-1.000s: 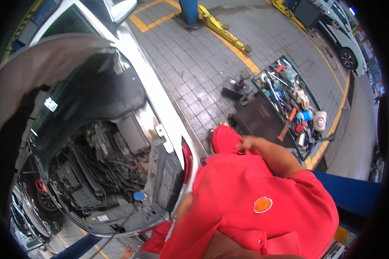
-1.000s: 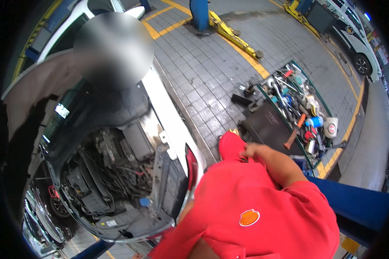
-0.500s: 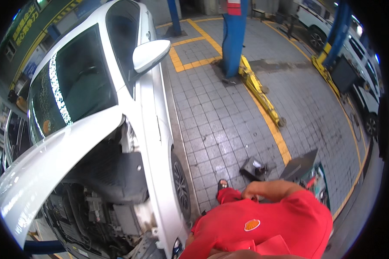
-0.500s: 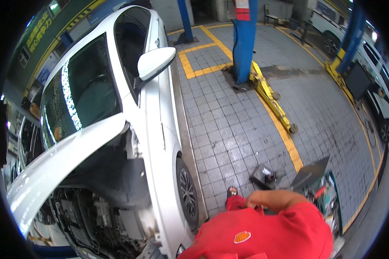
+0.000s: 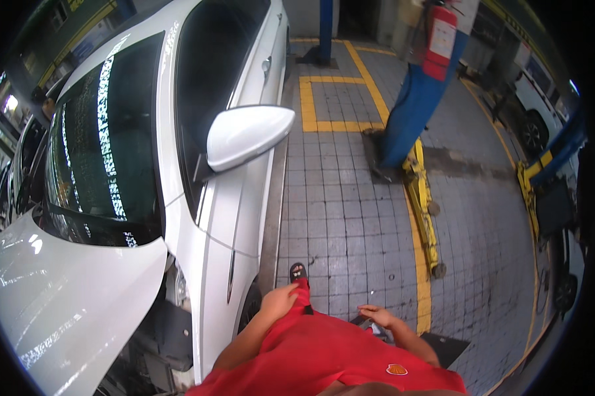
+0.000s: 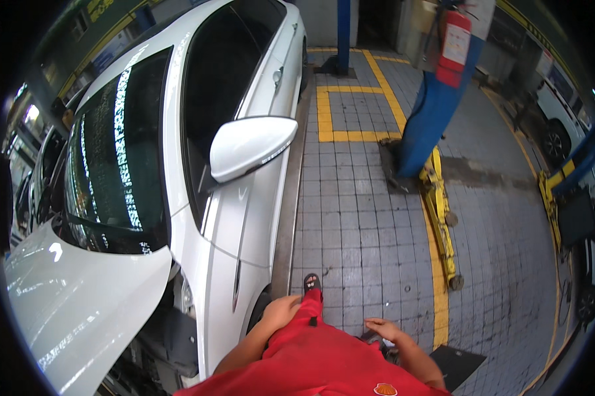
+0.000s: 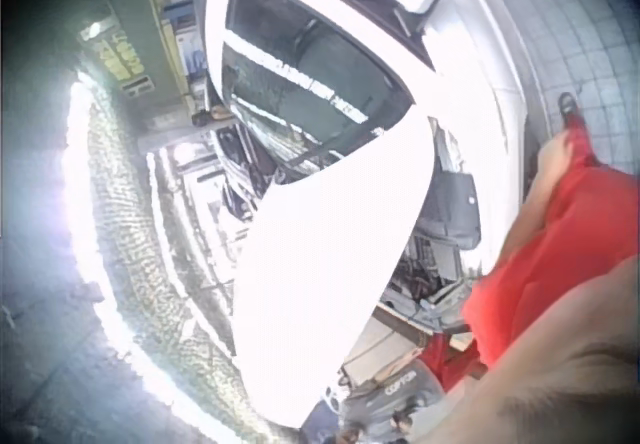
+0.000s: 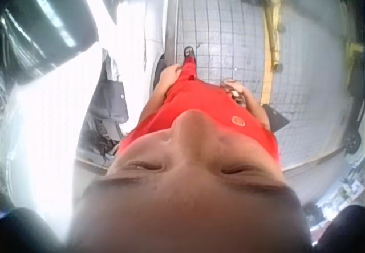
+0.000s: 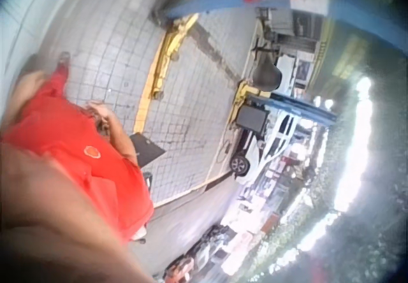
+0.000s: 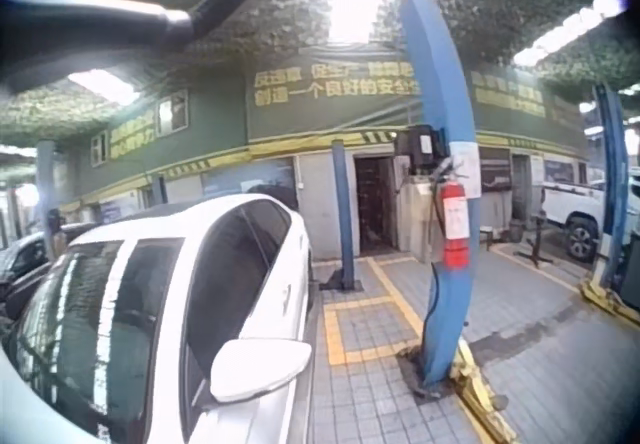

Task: The person pours engine oil from a gold bottle into the engine of a white car with the hood open. They handle multiple bottles, open them, pour the contents, and place empty bottles aside while a coworker stands nearby.

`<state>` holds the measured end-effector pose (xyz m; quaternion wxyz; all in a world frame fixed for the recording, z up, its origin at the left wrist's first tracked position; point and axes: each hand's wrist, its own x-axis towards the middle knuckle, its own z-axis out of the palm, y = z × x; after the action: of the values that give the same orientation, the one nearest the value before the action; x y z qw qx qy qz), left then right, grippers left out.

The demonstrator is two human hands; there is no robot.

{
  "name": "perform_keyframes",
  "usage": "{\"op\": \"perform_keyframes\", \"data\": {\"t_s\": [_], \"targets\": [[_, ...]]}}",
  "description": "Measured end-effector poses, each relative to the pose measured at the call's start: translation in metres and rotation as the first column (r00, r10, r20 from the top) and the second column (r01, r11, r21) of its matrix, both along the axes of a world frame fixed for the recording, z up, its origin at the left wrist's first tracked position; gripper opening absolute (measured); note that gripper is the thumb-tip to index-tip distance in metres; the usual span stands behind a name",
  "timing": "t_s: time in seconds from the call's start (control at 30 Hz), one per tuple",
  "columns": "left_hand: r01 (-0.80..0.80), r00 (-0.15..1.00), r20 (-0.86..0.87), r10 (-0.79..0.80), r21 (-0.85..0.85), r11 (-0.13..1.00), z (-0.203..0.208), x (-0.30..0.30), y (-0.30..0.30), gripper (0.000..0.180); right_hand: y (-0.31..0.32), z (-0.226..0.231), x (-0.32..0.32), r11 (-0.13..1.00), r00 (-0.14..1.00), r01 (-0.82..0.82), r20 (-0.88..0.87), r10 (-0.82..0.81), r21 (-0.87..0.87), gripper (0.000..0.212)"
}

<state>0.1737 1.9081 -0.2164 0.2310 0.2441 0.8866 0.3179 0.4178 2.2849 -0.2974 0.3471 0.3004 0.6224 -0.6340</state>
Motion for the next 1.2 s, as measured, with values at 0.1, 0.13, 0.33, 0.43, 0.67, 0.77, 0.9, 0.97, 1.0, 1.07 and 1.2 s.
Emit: {"op": "perform_keyframes", "data": {"t_s": [0.1, 0.13, 0.33, 0.43, 0.67, 0.77, 0.9, 0.97, 1.0, 1.07, 1.2], "targets": [[0.055, 0.99, 0.115, -0.082, 0.218, 0.974, -0.024, -0.106, 0.119, 0.037, 0.012, -0.036, -0.049, 0.976, 0.979, 0.142, 0.122, -0.163, 0.168, 0.059], [0.138, 0.984, 0.064, -0.167, 0.324, 0.936, -0.023, -0.139, 0.169, 0.036, 0.036, -0.084, -0.014, 0.954, 0.977, -0.04, -0.189, 0.099, 0.296, 0.057], [0.199, 0.972, 0.017, -0.233, 0.462, 0.864, -0.007, -0.329, 0.386, 0.033, 0.12, -0.111, -0.132, 0.977, 0.985, 0.044, 0.157, -0.078, 0.21, 0.057], [-0.101, 0.979, 0.205, -0.018, 0.556, 0.825, -0.008, -0.398, 0.454, 0.034, 0.183, -0.146, -0.193, 0.977, 0.989, 0.053, 0.127, -0.08, 0.208, 0.057], [-0.269, 0.952, -0.013, 0.305, 0.437, 0.858, -0.108, -0.616, 0.495, 0.032, 0.39, -0.241, -0.328, 0.997, 0.981, -0.068, -0.181, 0.073, 0.034, 0.061], [-0.458, 0.857, -0.03, 0.515, 0.414, 0.787, -0.072, -0.709, 0.467, 0.029, 0.443, -0.152, -0.531, 0.974, 0.93, -0.19, 0.34, 0.138, 0.126, 0.072], [-0.673, 0.638, 0.028, 0.769, 0.506, 0.54, -0.043, -0.813, 0.413, 0.037, 0.481, -0.134, -0.709, 0.679, 0.636, -0.732, 0.298, 0.712, -0.06, 0.077], [-0.682, 0.629, -0.097, 0.771, 0.407, 0.607, -0.015, -0.853, 0.405, 0.046, 0.5, -0.137, -0.776, 0.544, 0.502, -0.836, 0.303, 0.81, -0.069, 0.077], [-0.723, 0.565, -0.123, 0.816, 0.403, 0.562, -0.001, -0.859, 0.388, 0.047, 0.507, -0.13, -0.815, 0.529, 0.487, -0.847, 0.317, 0.813, -0.055, 0.076], [-0.754, 0.497, -0.183, 0.848, 0.392, 0.526, 0.009, -0.891, 0.383, 0.05, 0.528, -0.123, -0.877, 0.536, 0.497, -0.844, 0.343, 0.797, -0.024, 0.076], [-0.804, 0.41, -0.185, 0.893, 0.39, 0.45, 0.011, -0.958, 0.408, 0.059, 0.581, -0.109, -1.0, 0.574, 0.54, -0.818, 0.411, 0.735, 0.049, 0.075]]}}
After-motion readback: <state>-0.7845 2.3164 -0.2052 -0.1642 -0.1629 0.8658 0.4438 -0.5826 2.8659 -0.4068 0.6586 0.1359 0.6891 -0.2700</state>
